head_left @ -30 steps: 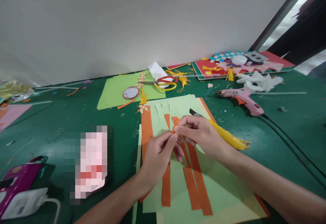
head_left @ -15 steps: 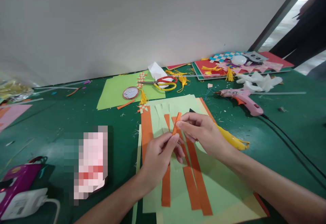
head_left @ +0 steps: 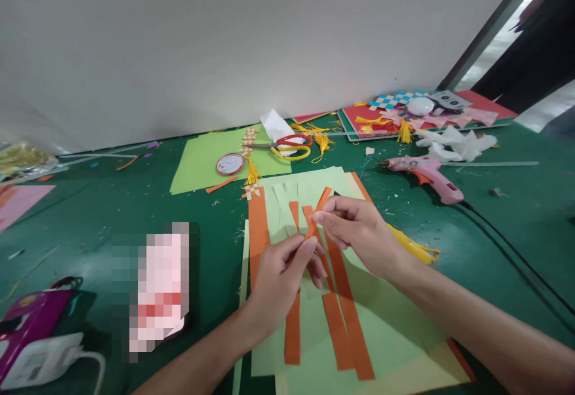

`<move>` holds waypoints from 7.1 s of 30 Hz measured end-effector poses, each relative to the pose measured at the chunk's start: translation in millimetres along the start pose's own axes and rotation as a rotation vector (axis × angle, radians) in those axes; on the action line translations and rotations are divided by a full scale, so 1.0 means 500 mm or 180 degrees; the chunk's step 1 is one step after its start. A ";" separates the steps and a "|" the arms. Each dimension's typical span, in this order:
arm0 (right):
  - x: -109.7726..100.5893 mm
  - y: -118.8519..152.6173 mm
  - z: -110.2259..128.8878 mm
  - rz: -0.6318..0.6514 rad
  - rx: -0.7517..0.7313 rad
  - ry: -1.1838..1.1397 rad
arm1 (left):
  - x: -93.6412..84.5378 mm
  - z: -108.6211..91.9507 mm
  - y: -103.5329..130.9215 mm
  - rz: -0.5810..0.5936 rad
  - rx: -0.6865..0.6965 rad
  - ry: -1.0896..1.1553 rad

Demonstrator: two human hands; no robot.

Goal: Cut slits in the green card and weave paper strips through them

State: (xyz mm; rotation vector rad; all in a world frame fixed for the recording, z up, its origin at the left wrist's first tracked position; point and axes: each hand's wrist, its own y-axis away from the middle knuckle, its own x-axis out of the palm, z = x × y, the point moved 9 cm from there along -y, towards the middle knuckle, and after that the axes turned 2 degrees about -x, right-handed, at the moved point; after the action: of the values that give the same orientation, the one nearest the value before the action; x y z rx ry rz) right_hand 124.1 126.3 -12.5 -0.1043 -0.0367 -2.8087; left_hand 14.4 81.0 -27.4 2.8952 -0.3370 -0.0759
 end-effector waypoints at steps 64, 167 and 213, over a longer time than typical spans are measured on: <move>0.030 -0.003 -0.019 0.0514 0.0379 0.0004 | -0.008 -0.007 0.000 -0.0186 0.0196 -0.0057; 0.025 -0.003 -0.017 0.0477 0.0291 -0.0311 | 0.007 0.014 -0.004 0.0049 0.0073 -0.0040; 0.023 -0.006 -0.024 0.0523 0.0428 0.0254 | 0.013 0.029 -0.011 0.0159 -0.0114 -0.0043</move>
State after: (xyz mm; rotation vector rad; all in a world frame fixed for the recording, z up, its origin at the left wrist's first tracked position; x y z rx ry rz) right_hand 111.6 125.0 -23.6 0.0351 -0.1890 -2.6350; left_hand 20.7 81.7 -43.1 2.8502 -0.4061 -0.0924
